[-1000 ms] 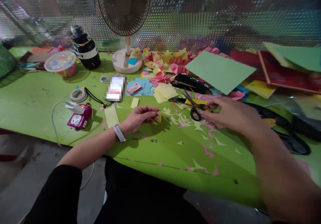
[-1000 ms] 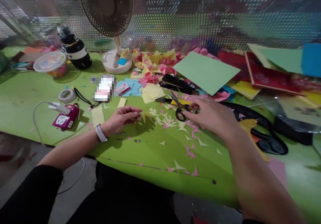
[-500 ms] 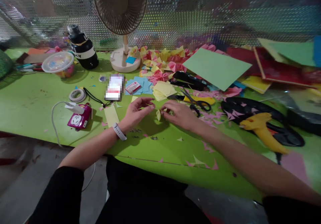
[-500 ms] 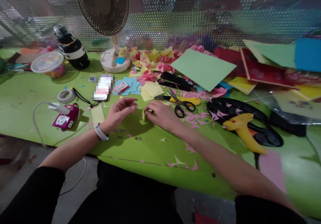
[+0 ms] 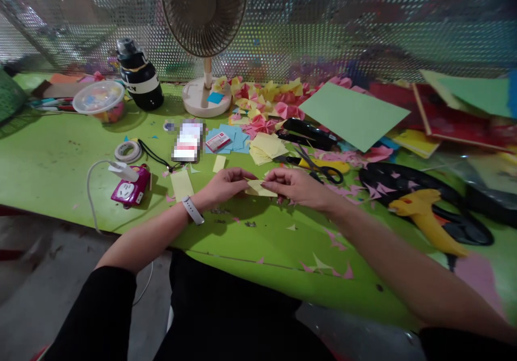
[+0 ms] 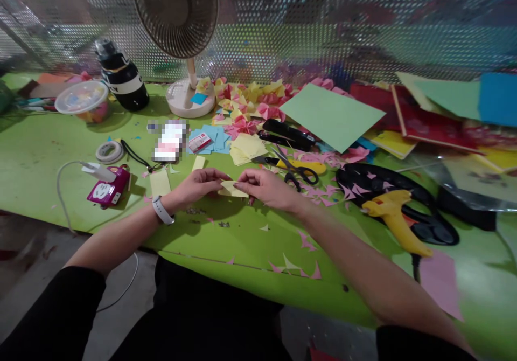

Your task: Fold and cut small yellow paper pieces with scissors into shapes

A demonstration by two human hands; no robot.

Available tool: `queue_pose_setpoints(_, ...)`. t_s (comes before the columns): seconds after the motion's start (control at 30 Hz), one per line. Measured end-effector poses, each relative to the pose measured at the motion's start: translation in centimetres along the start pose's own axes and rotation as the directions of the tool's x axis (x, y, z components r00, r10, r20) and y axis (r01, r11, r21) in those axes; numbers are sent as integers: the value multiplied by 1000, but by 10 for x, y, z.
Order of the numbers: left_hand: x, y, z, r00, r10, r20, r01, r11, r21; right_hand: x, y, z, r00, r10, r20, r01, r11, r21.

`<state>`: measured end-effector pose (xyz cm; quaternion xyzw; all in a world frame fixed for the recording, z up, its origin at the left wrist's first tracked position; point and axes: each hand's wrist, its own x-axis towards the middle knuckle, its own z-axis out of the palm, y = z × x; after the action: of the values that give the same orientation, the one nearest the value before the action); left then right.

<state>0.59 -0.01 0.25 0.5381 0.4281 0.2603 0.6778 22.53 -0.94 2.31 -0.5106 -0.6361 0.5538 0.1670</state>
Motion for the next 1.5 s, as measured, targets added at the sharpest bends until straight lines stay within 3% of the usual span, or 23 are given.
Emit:
queue_pose_setpoints(0.1, -3, 2, 1, 1000, 2, -11, -1, 992, 127, 1, 1, -1, 999, 26, 36, -23, 998, -62)
queue_pose_setpoints(0.2, -7, 0, 4, 993, 114, 1, -107, 929, 354, 6, 6, -6, 997, -69, -22, 59, 951, -303)
queue_pose_setpoints(0.27, -7, -2, 4, 982, 187, 4, -166, 863, 477, 12, 11, -8, 963, -235, -134, 133, 844, -520)
queue_pose_setpoints(0.37, -7, -3, 4, 975, 220, 13, -191, 811, 552, 26, 18, -9, 892, -401, -209, 110, 641, -759)
queue_pose_setpoints(0.53, -8, -1, 5, 967, 257, -3, -190, 723, 665, 44, 14, -2, 902, -412, -127, 31, 356, -934)
queue_pose_setpoints(0.67, -9, 0, 5, 939, 341, -50, -192, 637, 747, 52, 5, -2, 907, -413, -82, 28, 253, -967)
queue_pose_setpoints(0.87, -9, 0, 4, 913, 405, -49, -249, 649, 719, 59, 1, -5, 909, -414, -59, 27, 198, -980)
queue_pose_setpoints(1.13, -8, -2, 4, 908, 416, -43, -277, 675, 684, 59, -2, -9, 923, -372, -103, 2, 272, -962)
queue_pose_setpoints(1.5, -7, -5, 4, 903, 430, -21, -297, 656, 694, 58, -7, -3, 909, -416, -20, 68, 195, -978)
